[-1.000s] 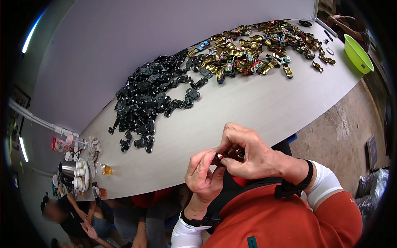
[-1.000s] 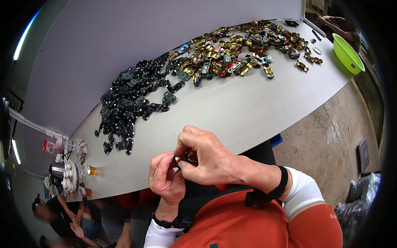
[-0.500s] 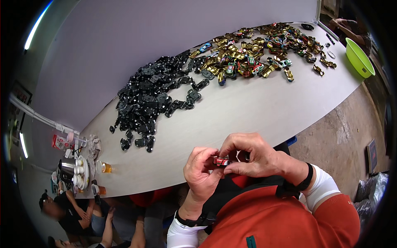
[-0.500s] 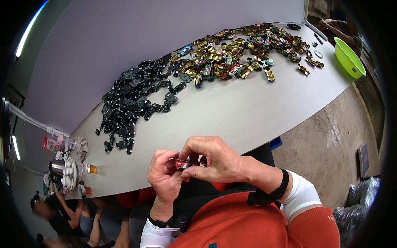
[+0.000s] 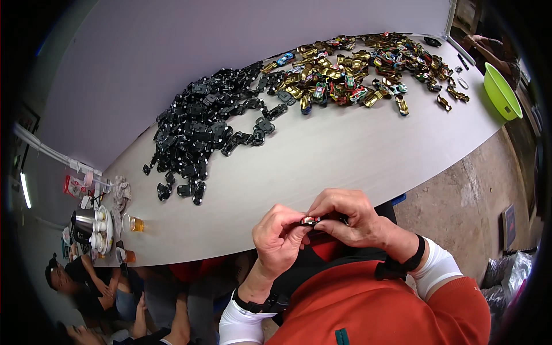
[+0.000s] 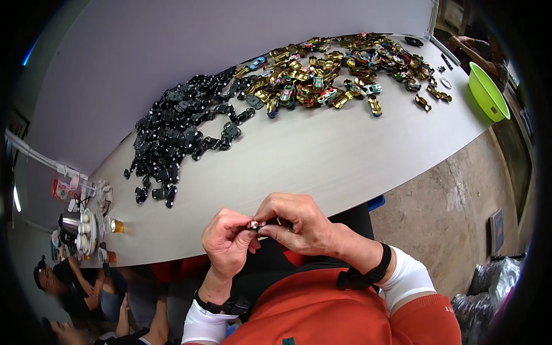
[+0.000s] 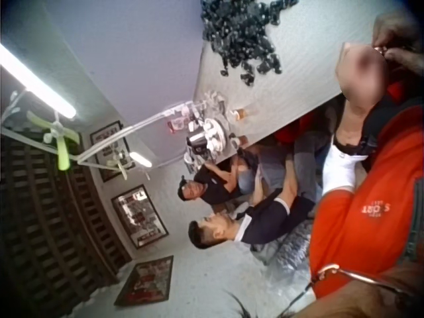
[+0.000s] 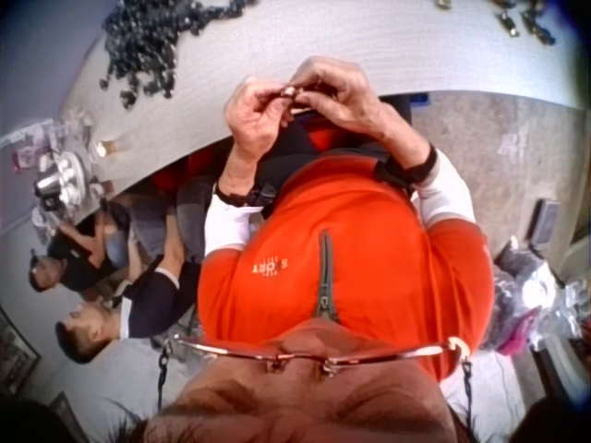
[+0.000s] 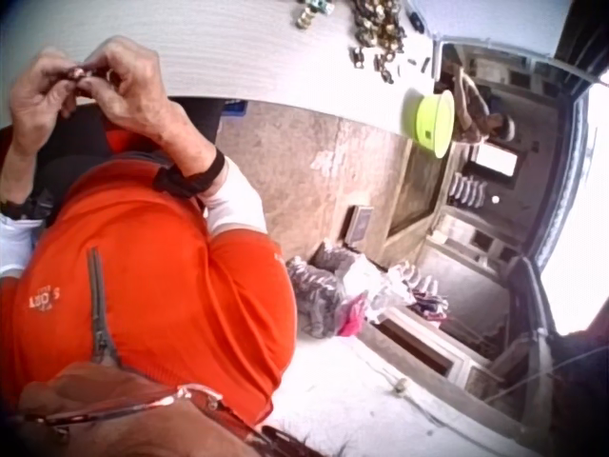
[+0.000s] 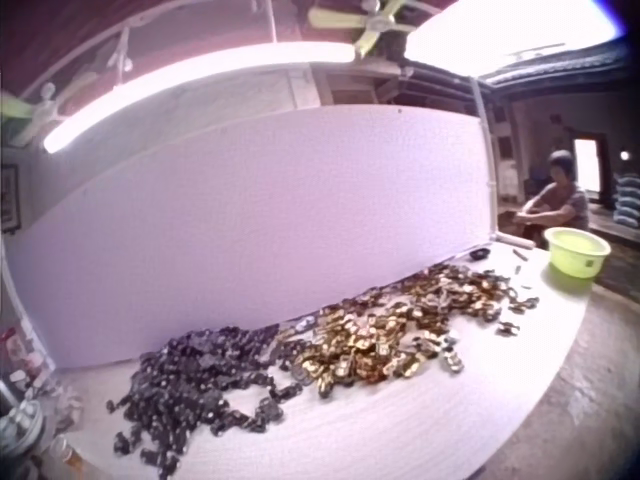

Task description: The person assembles small toy cars by hand, picking up black chassis and colored bodies from a table and snapping them together. The person handles the components one at a time, repeatedly picking up parts, joining them, and placing the finished units back onto the table among other completed cars.

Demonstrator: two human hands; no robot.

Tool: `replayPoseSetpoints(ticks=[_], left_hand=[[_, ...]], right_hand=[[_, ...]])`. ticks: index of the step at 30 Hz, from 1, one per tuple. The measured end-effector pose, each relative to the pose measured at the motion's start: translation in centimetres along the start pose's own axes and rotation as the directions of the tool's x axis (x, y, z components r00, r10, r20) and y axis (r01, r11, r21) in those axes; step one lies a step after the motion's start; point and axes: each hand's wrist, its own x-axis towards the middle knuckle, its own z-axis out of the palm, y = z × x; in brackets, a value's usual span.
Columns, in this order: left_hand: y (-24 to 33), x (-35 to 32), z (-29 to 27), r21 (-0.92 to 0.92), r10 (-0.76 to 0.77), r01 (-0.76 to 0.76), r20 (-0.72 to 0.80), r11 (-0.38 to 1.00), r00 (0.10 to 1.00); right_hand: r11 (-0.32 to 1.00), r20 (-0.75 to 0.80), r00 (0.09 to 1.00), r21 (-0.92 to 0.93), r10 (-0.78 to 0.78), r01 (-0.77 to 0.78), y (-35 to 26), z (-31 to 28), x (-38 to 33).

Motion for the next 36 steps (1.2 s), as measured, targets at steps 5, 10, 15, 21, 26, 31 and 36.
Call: replayPoseSetpoints(ticks=[5,10,15,21,26,31,36], left_hand=[[0.3,0.4,0.0,-0.304,-0.26,0.267,0.067,0.914,0.963],[0.0,0.3,0.8,-0.346,-0.297,0.282,0.009,0.895,0.955],[-0.8,0.2,0.8,-0.327,-0.341,0.32,-0.008,0.889,0.94],[-1.7,0.6,0.2,-0.409,-0.497,0.469,0.044,0.783,0.867],[-3.7,0.4,0.2,-0.499,-0.589,0.529,0.046,0.686,0.807],[-3.0,0.2,1.3,0.296,-0.147,0.177,-0.121,0.939,0.982],[-3.8,0.4,0.5,0.28,-0.174,0.2,-0.116,0.939,0.978]], right_hand=[[0.92,0.025,0.956,0.262,0.294,-0.29,-0.2,-0.2,-0.4],[0.833,0.059,0.882,0.305,0.468,-0.462,-0.3,-0.3,-0.4],[0.771,0.083,0.814,0.279,0.574,-0.572,-0.6,-0.4,-0.1],[0.679,0.073,0.779,0.445,0.623,-0.584,1.1,0.2,-0.3],[0.47,0.084,0.665,0.642,0.742,-0.606,3.6,-0.2,-0.8],[0.644,-0.124,0.702,0.532,0.702,-0.55,3.8,0.8,-0.4],[0.815,-0.158,0.835,0.372,0.527,-0.444,4.0,1.2,-0.5]])
